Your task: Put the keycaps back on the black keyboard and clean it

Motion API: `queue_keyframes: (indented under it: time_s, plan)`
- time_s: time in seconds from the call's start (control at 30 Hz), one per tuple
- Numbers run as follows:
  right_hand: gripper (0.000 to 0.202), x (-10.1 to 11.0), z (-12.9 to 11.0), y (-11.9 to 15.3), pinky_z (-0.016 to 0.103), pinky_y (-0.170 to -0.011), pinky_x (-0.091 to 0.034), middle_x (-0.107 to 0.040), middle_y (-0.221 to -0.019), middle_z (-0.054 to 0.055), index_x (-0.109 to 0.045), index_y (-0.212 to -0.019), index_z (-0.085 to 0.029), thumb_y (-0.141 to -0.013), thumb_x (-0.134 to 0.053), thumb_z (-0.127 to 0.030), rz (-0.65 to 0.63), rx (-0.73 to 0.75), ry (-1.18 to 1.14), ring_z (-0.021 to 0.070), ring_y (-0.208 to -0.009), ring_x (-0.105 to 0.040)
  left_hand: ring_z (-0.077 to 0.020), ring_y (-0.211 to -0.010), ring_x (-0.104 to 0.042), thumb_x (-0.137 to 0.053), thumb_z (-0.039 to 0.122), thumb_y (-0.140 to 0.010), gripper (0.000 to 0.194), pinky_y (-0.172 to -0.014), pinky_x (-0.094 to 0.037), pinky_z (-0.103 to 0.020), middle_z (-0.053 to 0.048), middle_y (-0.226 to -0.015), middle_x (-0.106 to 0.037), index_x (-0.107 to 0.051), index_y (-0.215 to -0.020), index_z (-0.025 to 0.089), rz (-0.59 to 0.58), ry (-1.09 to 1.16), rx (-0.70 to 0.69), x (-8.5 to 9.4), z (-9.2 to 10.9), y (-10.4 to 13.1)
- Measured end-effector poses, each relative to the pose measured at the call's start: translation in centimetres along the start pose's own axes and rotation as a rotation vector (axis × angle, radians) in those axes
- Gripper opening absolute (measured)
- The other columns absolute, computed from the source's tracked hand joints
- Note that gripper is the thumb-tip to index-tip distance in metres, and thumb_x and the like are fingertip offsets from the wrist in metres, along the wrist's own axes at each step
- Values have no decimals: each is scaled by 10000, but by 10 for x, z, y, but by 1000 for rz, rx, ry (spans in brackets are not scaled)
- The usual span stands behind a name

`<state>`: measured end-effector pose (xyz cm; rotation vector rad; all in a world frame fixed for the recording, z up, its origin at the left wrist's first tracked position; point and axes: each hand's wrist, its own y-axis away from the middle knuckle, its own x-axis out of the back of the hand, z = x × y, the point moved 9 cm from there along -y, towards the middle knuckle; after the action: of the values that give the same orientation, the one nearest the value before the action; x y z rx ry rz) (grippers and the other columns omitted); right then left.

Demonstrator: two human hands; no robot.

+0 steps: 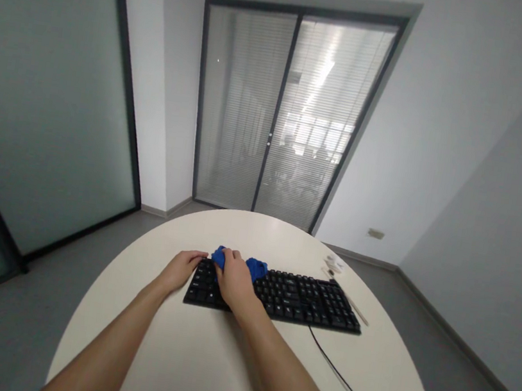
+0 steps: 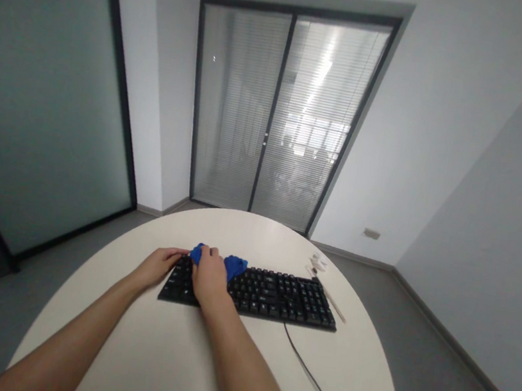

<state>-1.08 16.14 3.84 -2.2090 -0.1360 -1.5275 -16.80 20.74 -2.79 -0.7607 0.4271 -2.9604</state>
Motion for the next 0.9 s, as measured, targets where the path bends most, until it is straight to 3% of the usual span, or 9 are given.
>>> queue_keyframes:
  time_s: [0.07,0.13,0.2,0.27,0.33,0.43,0.6,0.73,0.9]
  plan:
    - [355,-9,-18,4,425,-1032,-399,-605,-1263,126,-551,-1296,-225,-946,-547,-283,-12,52,-3,264,-1155,-573,-274,-1064,-682,-532,378,-813,365,-1032,-471,-401,-82,-1101,-756,-772,-993,168,-29,16,-19,-2,3,0]
    - [413,-10,-27,11,606,-1119,-221,-506,-1427,129,-562,-1308,-270,-928,-573,-432,30,77,13,366,-1347,-395,-270,-1040,-690,-536,395,-812,377,-1014,-487,-393,-76,-1101,-756,-772,-999,169,-47,29,-26,-4,4,0]
    - [467,-7,-22,17,758,-1064,-86,-392,-1536,115,-557,-1332,-321,-924,-537,-546,79,17,34,468,-1427,-207,-272,-1045,-690,-543,398,-810,379,-1019,-484,-396,-76,-1112,-753,-772,-1008,169,-43,33,-16,-3,2,0]
    - [456,-6,-8,20,823,-985,-113,-352,-1563,120,-541,-1358,-347,-948,-495,-542,73,-100,43,512,-1419,-184,-278,-1078,-679,-555,397,-810,373,-1040,-468,-403,-76,-1120,-750,-772,-1014,173,-25,30,3,-2,-2,-1]
    - [417,-8,2,20,802,-962,-212,-376,-1544,145,-542,-1358,-331,-965,-497,-465,19,-169,44,493,-1380,-288,-283,-1098,-671,-573,403,-807,366,-1051,-458,-409,-77,-1120,-750,-773,-1015,178,-6,28,21,0,-6,-2]
    - [354,-6,-3,17,653,-1002,-349,-503,-1423,175,-587,-1295,-255,-959,-534,-355,-8,-79,43,395,-1274,-455,-291,-1084,-677,-602,414,-788,367,-1040,-466,-415,-88,-1096,-757,-775,-1006,175,10,38,41,1,-11,-2]
    - [316,-7,-24,11,429,-976,-446,-563,-1331,149,-595,-1272,-220,-968,-510,-241,8,67,31,296,-1211,-501,-280,-1015,-700,-603,406,-767,371,-991,-502,-405,-86,-1050,-768,-773,-986,159,-14,87,22,0,-8,0]
    - [303,-13,-38,12,417,-912,-474,-612,-1212,127,-615,-1249,-233,-966,-507,-225,-16,158,44,287,-1108,-537,-279,-1011,-701,-614,389,-751,347,-981,-511,-404,-82,-1034,-772,-775,-957,161,-25,100,21,1,-7,0]
    - [282,-16,-52,31,416,-859,-490,-598,-1238,114,-652,-1183,-234,-962,-486,-179,-68,315,83,296,-1106,-510,-272,-988,-706,-633,380,-738,329,-977,-514,-396,-85,-1031,-772,-773,-941,162,-1,94,44,3,-14,-3]
